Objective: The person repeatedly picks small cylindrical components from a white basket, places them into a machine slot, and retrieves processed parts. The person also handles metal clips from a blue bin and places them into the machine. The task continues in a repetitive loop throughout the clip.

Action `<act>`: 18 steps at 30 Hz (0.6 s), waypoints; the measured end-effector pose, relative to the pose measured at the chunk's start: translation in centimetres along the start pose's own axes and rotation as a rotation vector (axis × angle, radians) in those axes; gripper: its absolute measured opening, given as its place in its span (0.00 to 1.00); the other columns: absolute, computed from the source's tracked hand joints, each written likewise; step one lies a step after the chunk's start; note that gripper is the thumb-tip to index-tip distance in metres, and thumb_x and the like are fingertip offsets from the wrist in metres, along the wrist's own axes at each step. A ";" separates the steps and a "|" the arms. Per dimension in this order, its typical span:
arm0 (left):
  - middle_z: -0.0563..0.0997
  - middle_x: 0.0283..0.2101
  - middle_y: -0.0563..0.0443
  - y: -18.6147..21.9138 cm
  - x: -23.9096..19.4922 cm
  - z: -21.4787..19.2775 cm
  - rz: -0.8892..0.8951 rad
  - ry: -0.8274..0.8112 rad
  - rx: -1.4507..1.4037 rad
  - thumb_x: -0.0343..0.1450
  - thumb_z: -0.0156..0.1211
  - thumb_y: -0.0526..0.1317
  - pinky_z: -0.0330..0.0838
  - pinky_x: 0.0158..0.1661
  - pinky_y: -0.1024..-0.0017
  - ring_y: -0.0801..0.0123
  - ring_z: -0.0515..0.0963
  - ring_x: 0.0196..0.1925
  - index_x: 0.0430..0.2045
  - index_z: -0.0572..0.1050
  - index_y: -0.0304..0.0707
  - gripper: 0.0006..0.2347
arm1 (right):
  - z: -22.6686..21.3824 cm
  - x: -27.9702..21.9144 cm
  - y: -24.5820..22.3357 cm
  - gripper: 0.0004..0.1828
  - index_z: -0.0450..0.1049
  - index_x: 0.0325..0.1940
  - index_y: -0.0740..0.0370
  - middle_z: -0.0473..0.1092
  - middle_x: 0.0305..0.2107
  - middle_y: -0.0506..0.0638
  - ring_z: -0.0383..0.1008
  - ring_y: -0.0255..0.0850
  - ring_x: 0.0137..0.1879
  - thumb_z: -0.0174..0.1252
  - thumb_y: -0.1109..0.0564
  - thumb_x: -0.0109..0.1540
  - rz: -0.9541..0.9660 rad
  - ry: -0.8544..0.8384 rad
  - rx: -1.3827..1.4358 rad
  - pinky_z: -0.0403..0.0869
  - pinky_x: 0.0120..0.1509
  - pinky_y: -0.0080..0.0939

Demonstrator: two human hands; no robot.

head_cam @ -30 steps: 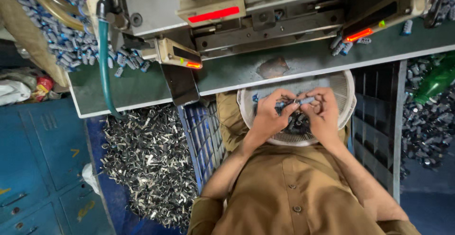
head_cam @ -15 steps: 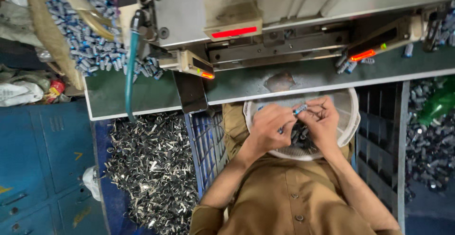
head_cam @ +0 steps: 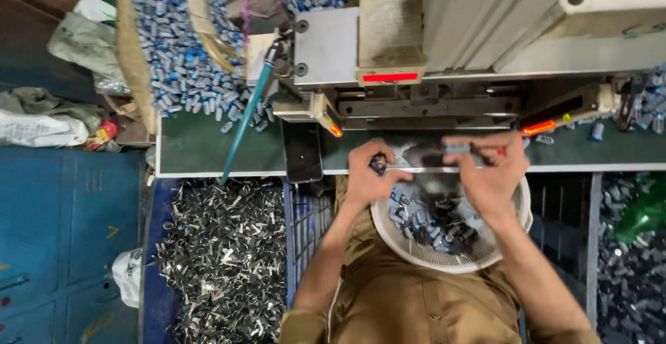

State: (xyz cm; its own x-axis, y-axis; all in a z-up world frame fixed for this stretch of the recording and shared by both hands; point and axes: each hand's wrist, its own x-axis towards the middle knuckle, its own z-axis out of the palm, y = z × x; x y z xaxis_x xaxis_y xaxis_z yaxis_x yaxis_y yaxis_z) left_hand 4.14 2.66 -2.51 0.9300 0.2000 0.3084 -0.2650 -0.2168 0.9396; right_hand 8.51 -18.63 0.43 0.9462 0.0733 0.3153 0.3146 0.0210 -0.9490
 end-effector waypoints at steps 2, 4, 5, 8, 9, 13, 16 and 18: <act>0.73 0.18 0.49 -1.8 0.9 0.4 -0.116 -0.045 0.081 0.62 0.75 0.41 0.64 0.25 0.73 0.73 0.71 0.21 0.17 0.72 0.32 0.15 | 1.5 3.2 -0.7 0.14 0.63 0.47 0.69 0.75 0.44 0.62 0.81 0.46 0.54 0.54 0.78 0.63 -0.217 -0.052 -0.124 0.83 0.53 0.40; 0.72 0.16 0.49 -2.9 1.1 0.6 -0.079 -0.044 0.095 0.64 0.72 0.42 0.62 0.24 0.72 0.73 0.69 0.18 0.15 0.73 0.31 0.15 | 2.9 6.2 -0.9 0.16 0.68 0.49 0.70 0.73 0.44 0.63 0.80 0.48 0.51 0.55 0.80 0.62 -0.464 -0.096 -0.302 0.84 0.51 0.42; 0.72 0.15 0.50 -3.2 0.8 0.8 -0.070 -0.046 0.100 0.65 0.71 0.42 0.61 0.23 0.72 0.73 0.68 0.17 0.15 0.73 0.31 0.15 | 3.4 7.1 -0.8 0.15 0.69 0.46 0.68 0.73 0.41 0.61 0.80 0.49 0.48 0.56 0.80 0.61 -0.478 -0.076 -0.388 0.82 0.48 0.42; 0.72 0.15 0.48 -3.6 1.0 0.7 -0.071 -0.027 0.098 0.67 0.67 0.42 0.59 0.23 0.71 0.72 0.68 0.18 0.15 0.74 0.30 0.14 | 4.8 9.1 -0.6 0.13 0.71 0.41 0.65 0.75 0.36 0.57 0.80 0.49 0.43 0.59 0.78 0.60 -0.430 -0.058 -0.462 0.80 0.44 0.41; 0.71 0.15 0.48 -3.5 1.0 0.6 -0.077 -0.023 0.099 0.67 0.67 0.42 0.59 0.23 0.70 0.72 0.68 0.17 0.15 0.74 0.30 0.14 | 5.1 9.4 -0.6 0.12 0.71 0.42 0.65 0.76 0.37 0.55 0.81 0.47 0.44 0.58 0.77 0.61 -0.352 -0.096 -0.369 0.81 0.45 0.40; 0.69 0.14 0.48 -3.5 0.9 0.7 -0.104 -0.035 0.109 0.66 0.67 0.42 0.58 0.23 0.70 0.72 0.65 0.16 0.14 0.72 0.30 0.15 | 4.2 9.0 0.1 0.10 0.78 0.40 0.63 0.78 0.35 0.54 0.82 0.47 0.42 0.65 0.73 0.59 -0.443 -0.160 -0.462 0.79 0.46 0.44; 0.67 0.13 0.49 -3.4 1.2 0.8 -0.130 -0.055 0.086 0.67 0.67 0.42 0.56 0.23 0.70 0.74 0.63 0.17 0.13 0.71 0.29 0.16 | 3.7 9.8 0.1 0.08 0.79 0.36 0.62 0.77 0.30 0.55 0.78 0.50 0.35 0.67 0.70 0.57 -0.457 -0.172 -0.619 0.75 0.41 0.47; 0.67 0.13 0.49 -3.2 1.1 0.6 -0.148 -0.053 0.064 0.67 0.67 0.42 0.56 0.22 0.70 0.75 0.63 0.18 0.14 0.71 0.28 0.16 | 4.0 10.2 -0.8 0.08 0.79 0.38 0.62 0.78 0.33 0.54 0.80 0.49 0.40 0.65 0.70 0.58 -0.451 -0.207 -0.593 0.76 0.46 0.47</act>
State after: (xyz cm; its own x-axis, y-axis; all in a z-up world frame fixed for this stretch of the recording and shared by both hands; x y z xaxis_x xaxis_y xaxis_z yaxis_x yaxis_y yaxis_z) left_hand 6.21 2.99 -5.29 0.9703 0.1836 0.1573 -0.1088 -0.2493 0.9623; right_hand 17.60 -13.90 4.35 0.7019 0.3705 0.6083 0.7093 -0.4406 -0.5502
